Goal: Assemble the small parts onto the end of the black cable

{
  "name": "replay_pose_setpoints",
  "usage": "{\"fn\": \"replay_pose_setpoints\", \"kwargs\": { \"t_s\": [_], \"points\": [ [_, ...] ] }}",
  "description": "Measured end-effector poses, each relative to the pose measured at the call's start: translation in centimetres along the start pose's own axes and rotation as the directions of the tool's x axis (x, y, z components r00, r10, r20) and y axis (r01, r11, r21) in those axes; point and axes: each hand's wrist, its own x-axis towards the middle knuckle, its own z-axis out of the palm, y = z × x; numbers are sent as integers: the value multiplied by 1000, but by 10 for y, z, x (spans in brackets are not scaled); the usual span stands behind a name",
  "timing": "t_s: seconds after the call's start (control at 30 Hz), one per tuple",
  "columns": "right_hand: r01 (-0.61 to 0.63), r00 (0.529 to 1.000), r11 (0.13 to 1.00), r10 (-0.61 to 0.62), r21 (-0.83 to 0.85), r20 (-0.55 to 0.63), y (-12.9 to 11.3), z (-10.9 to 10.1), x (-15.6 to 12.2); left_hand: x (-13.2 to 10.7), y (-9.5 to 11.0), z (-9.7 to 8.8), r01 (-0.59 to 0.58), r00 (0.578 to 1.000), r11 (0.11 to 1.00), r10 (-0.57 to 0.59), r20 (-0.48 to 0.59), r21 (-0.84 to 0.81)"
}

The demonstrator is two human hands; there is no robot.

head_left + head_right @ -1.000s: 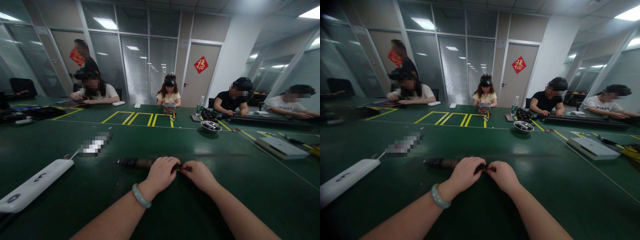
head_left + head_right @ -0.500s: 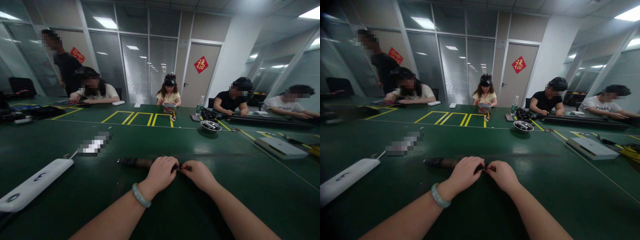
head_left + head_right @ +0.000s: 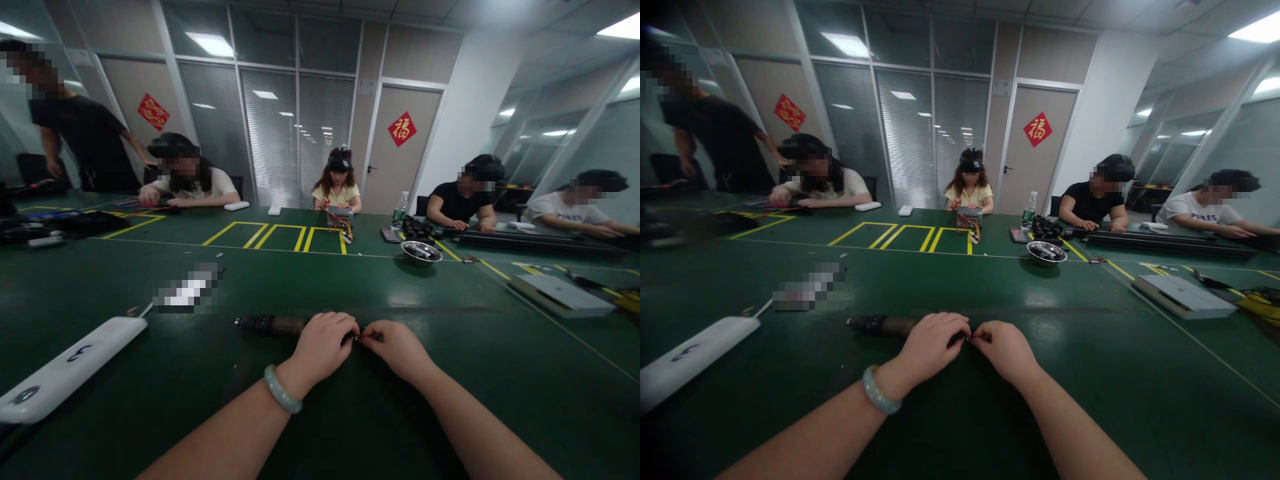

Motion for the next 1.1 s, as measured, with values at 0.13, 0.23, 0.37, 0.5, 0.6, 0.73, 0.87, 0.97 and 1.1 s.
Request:
{"fn": "replay_pose_setpoints", "kwargs": {
  "t_s": [0.13,0.23,0.37,0.5,0.6,0.73,0.87,0.97,1.1],
  "points": [
    [7,1000,1000,-7,-2,-5,-1,-1,-1,0,0,0,17,1000,1000,-17,6,-5],
    [-2,1000,1000,2,0,2,-1,0,0,0,0,1,72,997,997,-72,-7,1],
    [6,1000,1000,-6,14,1,1,1,0,0,1,0,37,999,999,-37,12,9],
    [26,1000,999,-25,26,-11,3,3,0,1,2,-2,-4,1000,1000,3,31,24],
    [13,1000,999,-13,29,-4,3,3,1,0,2,-1,21,1000,1000,-21,6,11],
    [-15,1000,1000,15,10,13,1,2,1,0,0,3,80,996,997,-80,-28,4],
    [1,1000,1000,-1,2,8,-1,0,1,0,0,2,19,1000,1000,-19,-10,-7],
    [2,1000,1000,-2,-2,8,-1,0,1,0,0,1,17,1000,1000,-17,1,1],
    [-7,1000,1000,7,-3,6,1,1,1,-1,1,2,83,997,997,-83,-11,6]
  ]
}}
